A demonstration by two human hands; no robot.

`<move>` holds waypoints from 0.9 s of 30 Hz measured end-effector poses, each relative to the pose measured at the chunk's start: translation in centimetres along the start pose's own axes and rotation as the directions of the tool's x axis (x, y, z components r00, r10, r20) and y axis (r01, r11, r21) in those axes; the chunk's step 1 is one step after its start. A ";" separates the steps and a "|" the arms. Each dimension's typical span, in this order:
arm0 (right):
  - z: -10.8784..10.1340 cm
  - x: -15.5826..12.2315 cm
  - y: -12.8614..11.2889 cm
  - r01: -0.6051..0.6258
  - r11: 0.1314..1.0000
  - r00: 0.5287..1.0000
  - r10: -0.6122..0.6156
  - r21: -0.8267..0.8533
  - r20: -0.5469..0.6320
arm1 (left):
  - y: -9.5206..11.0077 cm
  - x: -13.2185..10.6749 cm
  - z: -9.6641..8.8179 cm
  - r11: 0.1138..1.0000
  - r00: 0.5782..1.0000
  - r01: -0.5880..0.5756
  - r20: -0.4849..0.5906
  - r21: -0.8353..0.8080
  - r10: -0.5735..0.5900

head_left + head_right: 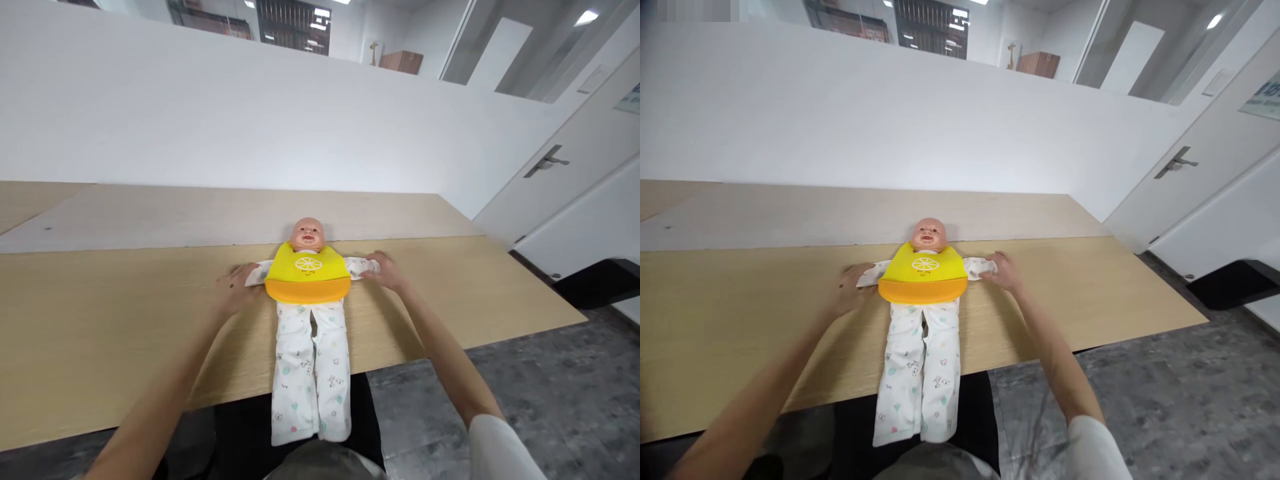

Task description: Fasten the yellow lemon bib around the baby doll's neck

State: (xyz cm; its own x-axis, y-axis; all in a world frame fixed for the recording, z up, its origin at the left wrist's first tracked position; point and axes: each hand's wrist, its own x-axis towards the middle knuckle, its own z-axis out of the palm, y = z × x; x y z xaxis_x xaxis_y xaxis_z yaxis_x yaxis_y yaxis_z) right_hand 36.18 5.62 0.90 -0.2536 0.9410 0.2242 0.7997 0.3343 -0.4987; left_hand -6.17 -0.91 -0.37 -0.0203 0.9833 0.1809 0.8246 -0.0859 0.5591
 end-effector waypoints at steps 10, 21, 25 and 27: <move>1.1 4.8 -1.1 0.075 0.997 0.899 -0.059 -0.020 0.434 | 0.0 5.6 0.2 0.952 0.965 0.008 0.248 0.307 -0.088; 0.8 4.3 0.2 0.054 0.941 0.955 0.049 -0.334 0.292 | -0.2 7.3 -1.1 0.856 0.946 -0.143 0.322 0.497 -0.029; 0.9 4.0 -0.4 0.069 0.921 0.958 0.045 -0.382 0.282 | -0.2 6.8 -0.7 0.834 0.936 -0.121 0.341 0.538 -0.084; 1.0 3.7 -0.8 0.080 0.920 0.957 0.036 -0.384 0.287 | 0.0 6.0 -0.5 0.857 0.954 -0.101 0.294 0.506 -0.062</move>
State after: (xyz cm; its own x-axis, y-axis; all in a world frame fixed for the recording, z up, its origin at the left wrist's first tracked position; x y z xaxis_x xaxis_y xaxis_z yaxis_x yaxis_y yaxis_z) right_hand 34.10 8.90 1.30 -0.3698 0.9281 -0.0435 0.9242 0.3627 -0.1198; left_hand -6.60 4.93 1.10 0.0962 0.9903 -0.1002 0.9945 -0.0914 0.0513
